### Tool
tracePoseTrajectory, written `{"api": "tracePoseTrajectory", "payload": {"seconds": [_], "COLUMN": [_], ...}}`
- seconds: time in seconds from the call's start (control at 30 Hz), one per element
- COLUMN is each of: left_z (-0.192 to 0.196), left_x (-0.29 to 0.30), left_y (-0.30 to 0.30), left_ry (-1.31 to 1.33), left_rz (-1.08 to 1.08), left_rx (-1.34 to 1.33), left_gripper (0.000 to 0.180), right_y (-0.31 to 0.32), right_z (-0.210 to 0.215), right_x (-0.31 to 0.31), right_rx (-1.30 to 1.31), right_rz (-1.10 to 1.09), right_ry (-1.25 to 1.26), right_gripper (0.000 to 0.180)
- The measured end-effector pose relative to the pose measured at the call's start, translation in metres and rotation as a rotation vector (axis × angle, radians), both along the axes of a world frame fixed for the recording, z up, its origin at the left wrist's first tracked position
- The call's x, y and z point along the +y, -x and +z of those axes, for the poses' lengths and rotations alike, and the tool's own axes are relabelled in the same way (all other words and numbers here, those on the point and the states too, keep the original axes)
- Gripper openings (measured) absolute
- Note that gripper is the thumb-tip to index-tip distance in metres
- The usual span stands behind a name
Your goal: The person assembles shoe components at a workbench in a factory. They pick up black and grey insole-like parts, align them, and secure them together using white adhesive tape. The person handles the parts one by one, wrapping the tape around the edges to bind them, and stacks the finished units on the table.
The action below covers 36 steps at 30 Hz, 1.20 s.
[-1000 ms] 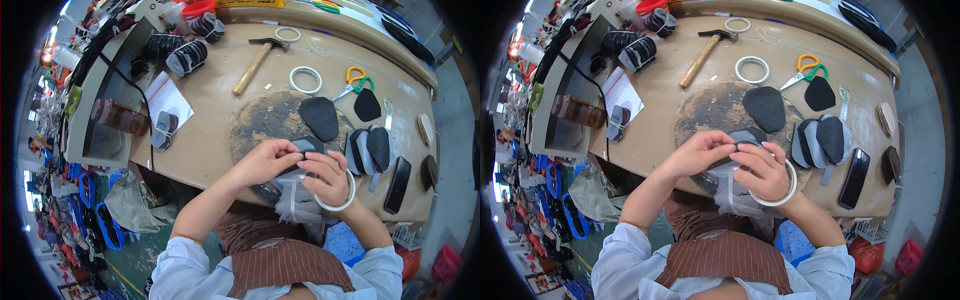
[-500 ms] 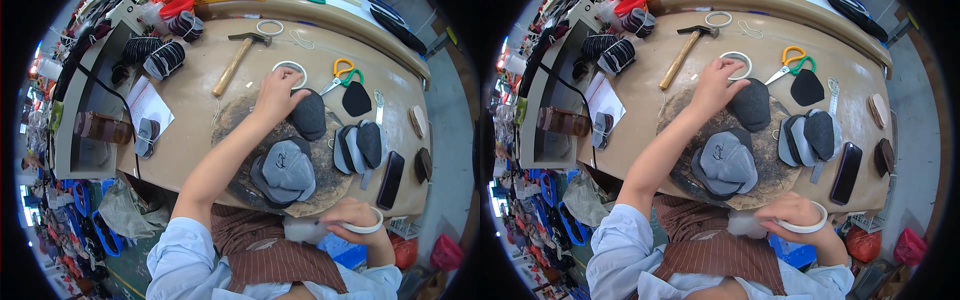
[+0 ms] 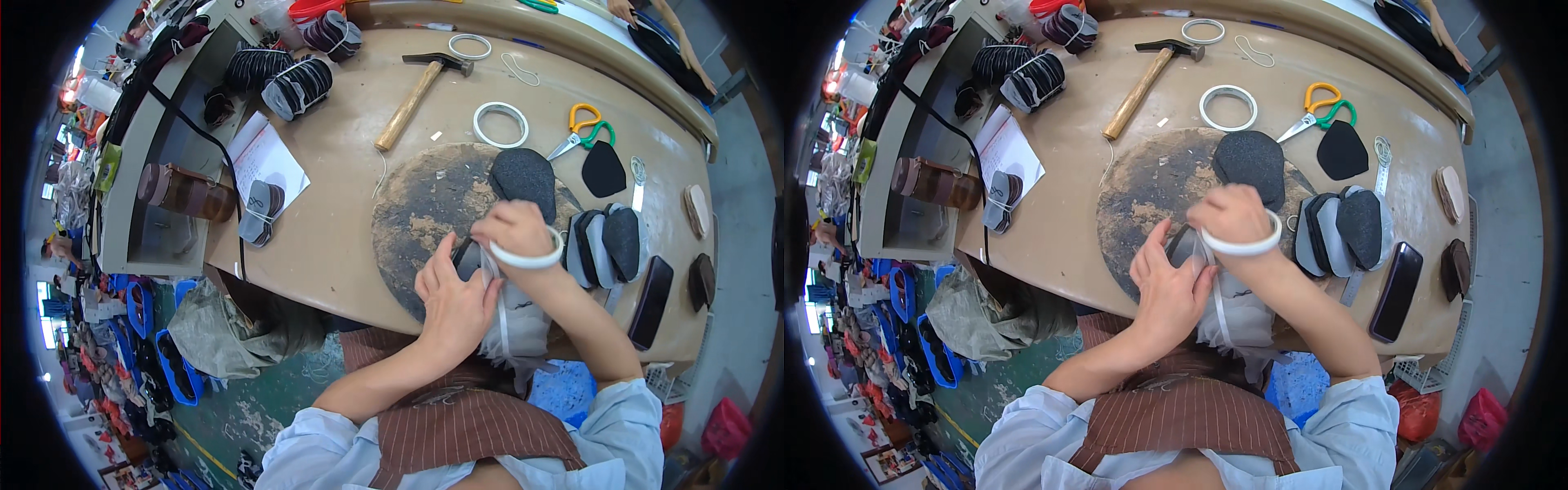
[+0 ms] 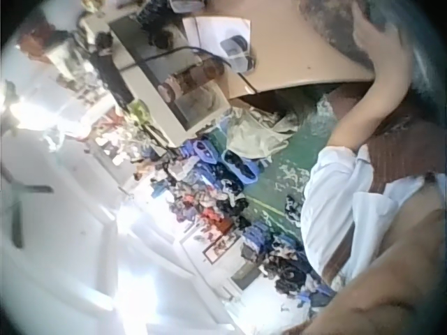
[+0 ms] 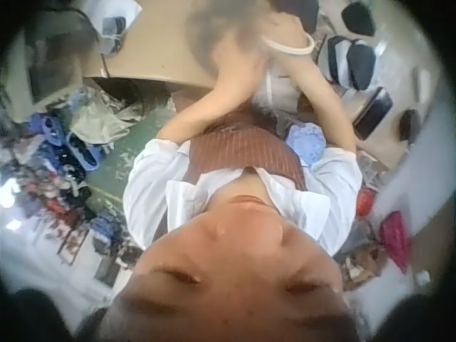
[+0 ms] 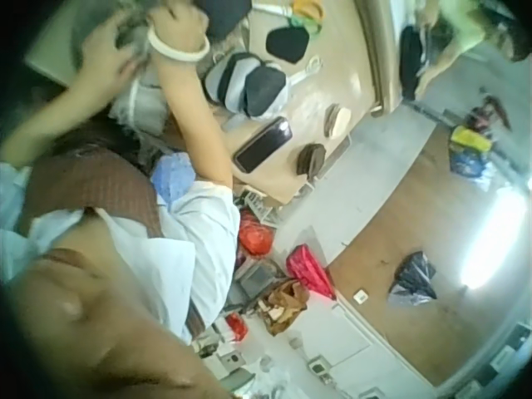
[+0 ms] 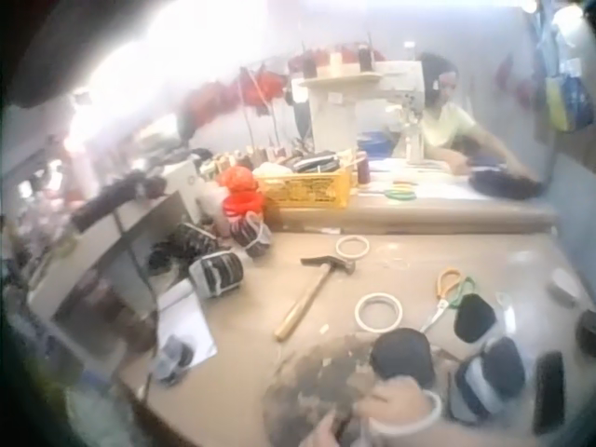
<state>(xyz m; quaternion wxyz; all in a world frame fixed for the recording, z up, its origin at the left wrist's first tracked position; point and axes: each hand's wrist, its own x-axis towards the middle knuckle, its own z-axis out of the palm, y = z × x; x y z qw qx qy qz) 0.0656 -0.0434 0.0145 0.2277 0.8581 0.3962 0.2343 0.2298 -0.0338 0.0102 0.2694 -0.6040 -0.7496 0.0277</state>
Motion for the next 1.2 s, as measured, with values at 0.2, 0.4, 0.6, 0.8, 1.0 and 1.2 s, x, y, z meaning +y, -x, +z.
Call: {"api": "tracePoseTrajectory", "payload": {"seconds": [0.2, 0.4, 0.6, 0.8, 1.0, 1.2], "left_z": [-0.021, -0.009, 0.003, -0.002, -0.008, -0.021], "left_x": [-0.009, 0.0, 0.049, 0.055, 0.052, 0.057], "left_y": [0.004, 0.032, 0.038, 0.04, 0.046, 0.045], "left_ry": [0.005, 0.422, 0.943, 0.914, 1.01, 1.011], "left_rz": [0.018, 0.035, -0.028, -0.006, -0.101, -0.008], "left_rx": [-0.023, -0.508, -0.505, -0.414, -0.439, -0.583], "left_gripper": [0.021, 0.035, 0.026, 0.017, 0.018, 0.015], "right_y": [0.009, 0.029, 0.033, 0.021, 0.035, 0.025], "right_z": [-0.012, -0.007, -0.013, -0.018, -0.01, -0.009], "right_x": [-0.033, -0.048, -0.048, -0.053, -0.044, -0.059], "right_rx": [0.274, 0.374, 0.276, 0.186, 0.193, 0.149], "right_rz": [-0.032, -0.02, -0.004, 0.097, -0.001, 0.262], "right_ry": [-0.118, -0.203, -0.46, -0.441, -0.458, -0.37], "right_gripper": [0.013, 0.022, 0.031, 0.024, 0.021, 0.012]}}
